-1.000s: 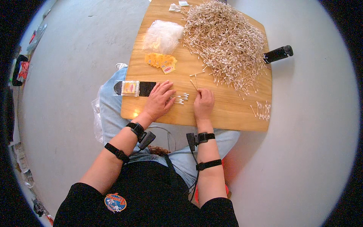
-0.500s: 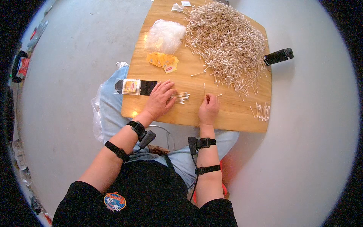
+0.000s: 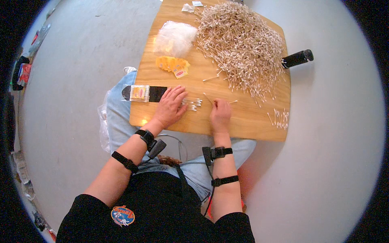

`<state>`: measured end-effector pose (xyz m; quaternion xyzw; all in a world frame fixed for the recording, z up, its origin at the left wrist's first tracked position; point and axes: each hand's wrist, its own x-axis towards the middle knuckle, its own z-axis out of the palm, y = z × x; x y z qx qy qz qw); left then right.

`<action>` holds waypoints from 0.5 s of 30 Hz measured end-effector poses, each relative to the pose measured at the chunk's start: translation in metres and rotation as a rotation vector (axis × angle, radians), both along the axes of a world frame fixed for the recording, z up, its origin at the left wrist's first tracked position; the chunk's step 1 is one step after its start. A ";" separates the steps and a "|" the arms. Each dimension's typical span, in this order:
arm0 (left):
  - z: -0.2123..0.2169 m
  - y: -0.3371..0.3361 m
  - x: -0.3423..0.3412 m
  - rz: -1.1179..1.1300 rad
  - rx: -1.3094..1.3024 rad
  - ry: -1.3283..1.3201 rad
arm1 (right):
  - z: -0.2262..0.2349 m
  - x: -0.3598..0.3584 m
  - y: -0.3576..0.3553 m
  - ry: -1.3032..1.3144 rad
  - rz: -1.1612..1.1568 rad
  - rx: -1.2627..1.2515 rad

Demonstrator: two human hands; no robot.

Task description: Counting cotton swabs and placing them into small plastic bags, then preparing a box with shredded paper for packaging.

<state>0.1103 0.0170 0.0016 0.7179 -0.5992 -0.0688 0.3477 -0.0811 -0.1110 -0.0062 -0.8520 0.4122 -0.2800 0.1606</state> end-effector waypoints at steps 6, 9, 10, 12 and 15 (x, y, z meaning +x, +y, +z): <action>0.000 -0.001 0.000 -0.026 0.046 -0.021 | 0.007 0.026 -0.005 -0.036 0.247 -0.056; 0.000 -0.001 -0.002 -0.021 0.035 -0.057 | 0.012 0.032 -0.004 -0.042 0.368 0.036; 0.000 -0.001 -0.002 -0.020 0.036 -0.056 | 0.013 0.032 -0.003 -0.090 0.375 0.038; 0.000 -0.001 -0.002 -0.015 0.024 -0.080 | 0.012 0.027 0.000 -0.137 0.381 0.041; -0.004 -0.001 0.000 -0.027 0.024 -0.075 | 0.012 -0.003 -0.004 -0.197 0.016 0.268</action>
